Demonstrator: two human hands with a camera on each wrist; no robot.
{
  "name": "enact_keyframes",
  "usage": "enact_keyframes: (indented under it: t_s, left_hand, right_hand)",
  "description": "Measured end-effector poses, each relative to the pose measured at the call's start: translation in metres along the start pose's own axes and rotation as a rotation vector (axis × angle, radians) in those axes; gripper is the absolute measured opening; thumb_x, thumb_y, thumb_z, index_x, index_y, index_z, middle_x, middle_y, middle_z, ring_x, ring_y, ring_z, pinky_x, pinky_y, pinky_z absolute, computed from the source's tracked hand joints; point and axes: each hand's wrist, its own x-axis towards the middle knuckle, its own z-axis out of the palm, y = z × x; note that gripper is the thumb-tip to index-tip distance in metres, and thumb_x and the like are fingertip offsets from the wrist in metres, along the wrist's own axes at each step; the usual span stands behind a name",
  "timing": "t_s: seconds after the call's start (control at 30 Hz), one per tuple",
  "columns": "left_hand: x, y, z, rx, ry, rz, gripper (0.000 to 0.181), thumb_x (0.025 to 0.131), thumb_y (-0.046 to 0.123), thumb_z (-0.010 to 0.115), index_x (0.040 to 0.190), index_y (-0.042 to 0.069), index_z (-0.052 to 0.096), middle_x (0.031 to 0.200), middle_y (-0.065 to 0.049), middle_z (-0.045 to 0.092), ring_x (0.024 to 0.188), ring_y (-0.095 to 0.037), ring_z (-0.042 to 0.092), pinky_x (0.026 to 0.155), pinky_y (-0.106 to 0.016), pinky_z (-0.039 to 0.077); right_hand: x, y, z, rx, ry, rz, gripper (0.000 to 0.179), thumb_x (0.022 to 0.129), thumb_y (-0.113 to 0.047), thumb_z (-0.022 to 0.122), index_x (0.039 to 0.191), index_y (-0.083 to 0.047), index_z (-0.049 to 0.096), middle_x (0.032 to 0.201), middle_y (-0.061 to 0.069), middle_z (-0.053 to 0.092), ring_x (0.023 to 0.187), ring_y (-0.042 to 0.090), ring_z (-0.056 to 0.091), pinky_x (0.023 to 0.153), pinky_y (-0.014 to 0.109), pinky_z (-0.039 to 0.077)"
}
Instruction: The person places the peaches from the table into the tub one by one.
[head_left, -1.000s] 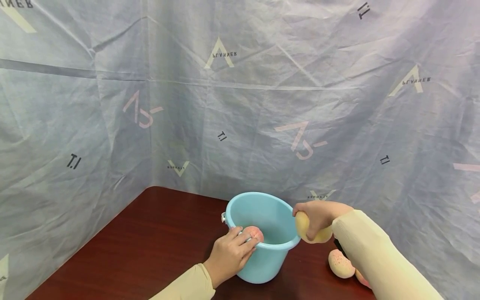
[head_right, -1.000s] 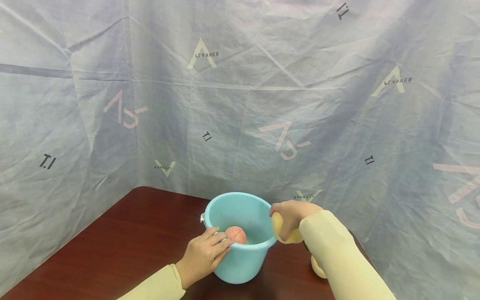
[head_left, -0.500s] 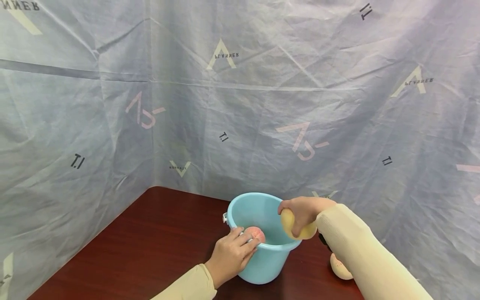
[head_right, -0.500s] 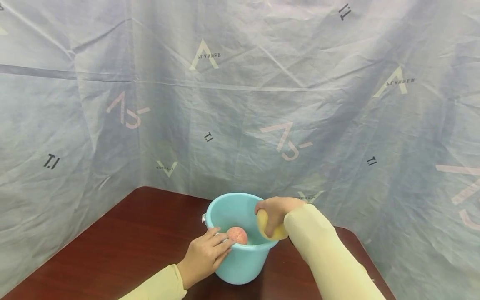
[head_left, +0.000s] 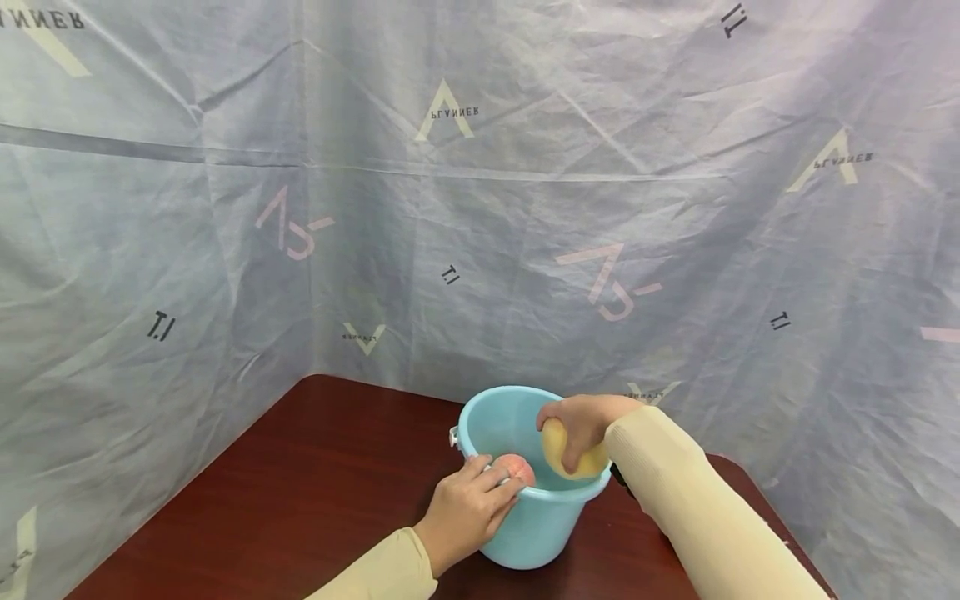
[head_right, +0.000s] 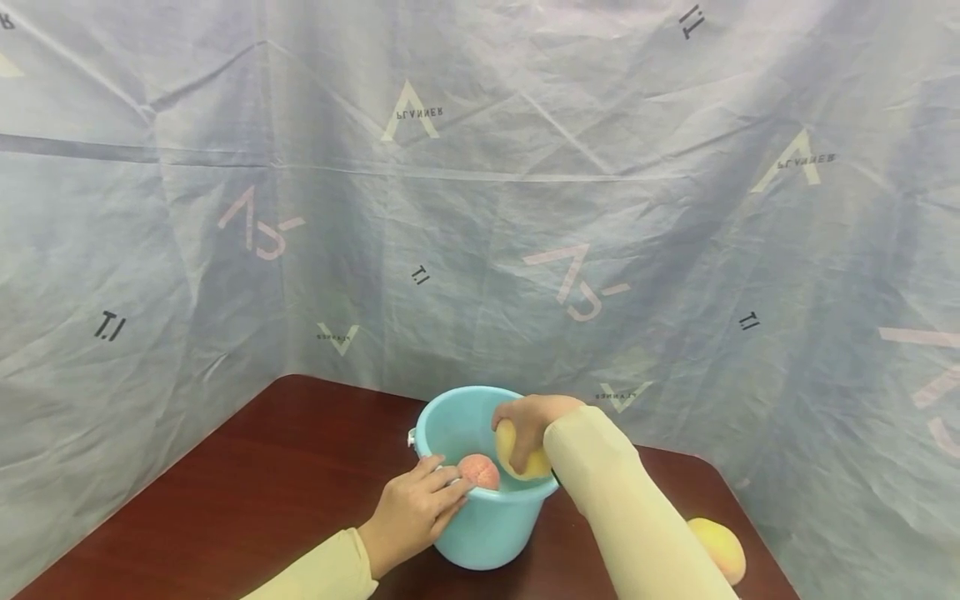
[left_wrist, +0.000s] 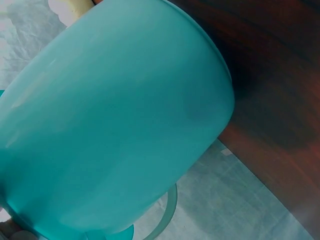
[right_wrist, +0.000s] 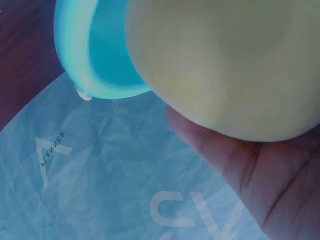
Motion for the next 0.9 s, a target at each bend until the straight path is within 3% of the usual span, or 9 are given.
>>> enact_keyframes:
  t_s: [0.2, 0.47, 0.7, 0.9]
  left_hand:
    - [-0.001, -0.001, -0.001, 0.007, -0.004, 0.002, 0.024, 0.099, 0.027, 0.052, 0.098, 0.017, 0.074, 0.089, 0.002, 0.064, 0.082, -0.018, 0.059, 0.077, -0.030, 0.052]
    - [-0.001, 0.001, -0.001, 0.024, -0.012, 0.014, 0.015, 0.087, 0.026, 0.067, 0.097, 0.018, 0.074, 0.088, 0.004, 0.063, 0.081, -0.017, 0.058, 0.078, -0.027, 0.051]
    - [-0.001, 0.001, -0.001, 0.048, -0.013, 0.012, 0.021, 0.097, 0.026, 0.055, 0.101, 0.019, 0.074, 0.092, 0.003, 0.066, 0.081, -0.016, 0.058, 0.075, -0.024, 0.051]
    - [-0.001, 0.000, -0.002, 0.046, -0.026, 0.010, 0.019, 0.095, 0.026, 0.058, 0.102, 0.019, 0.074, 0.093, 0.003, 0.066, 0.081, -0.016, 0.057, 0.075, -0.025, 0.051]
  right_hand:
    - [0.006, -0.004, -0.001, -0.002, 0.010, -0.010, 0.057, 0.069, -0.012, 0.082, 0.118, -0.025, 0.056, 0.095, 0.000, 0.052, 0.083, 0.019, 0.050, 0.068, 0.035, 0.046]
    - [0.011, -0.007, 0.002, 0.024, 0.014, -0.010, 0.057, 0.069, -0.012, 0.082, 0.117, -0.026, 0.056, 0.096, 0.000, 0.053, 0.085, 0.020, 0.051, 0.069, 0.036, 0.047]
    - [0.018, -0.010, 0.001, 0.010, 0.019, -0.040, 0.057, 0.069, -0.011, 0.082, 0.118, -0.025, 0.056, 0.094, 0.001, 0.052, 0.083, 0.019, 0.051, 0.068, 0.035, 0.047]
    - [0.028, -0.009, 0.003, 0.010, 0.055, -0.061, 0.059, 0.070, -0.010, 0.081, 0.121, -0.023, 0.055, 0.094, 0.002, 0.053, 0.082, 0.020, 0.051, 0.067, 0.035, 0.047]
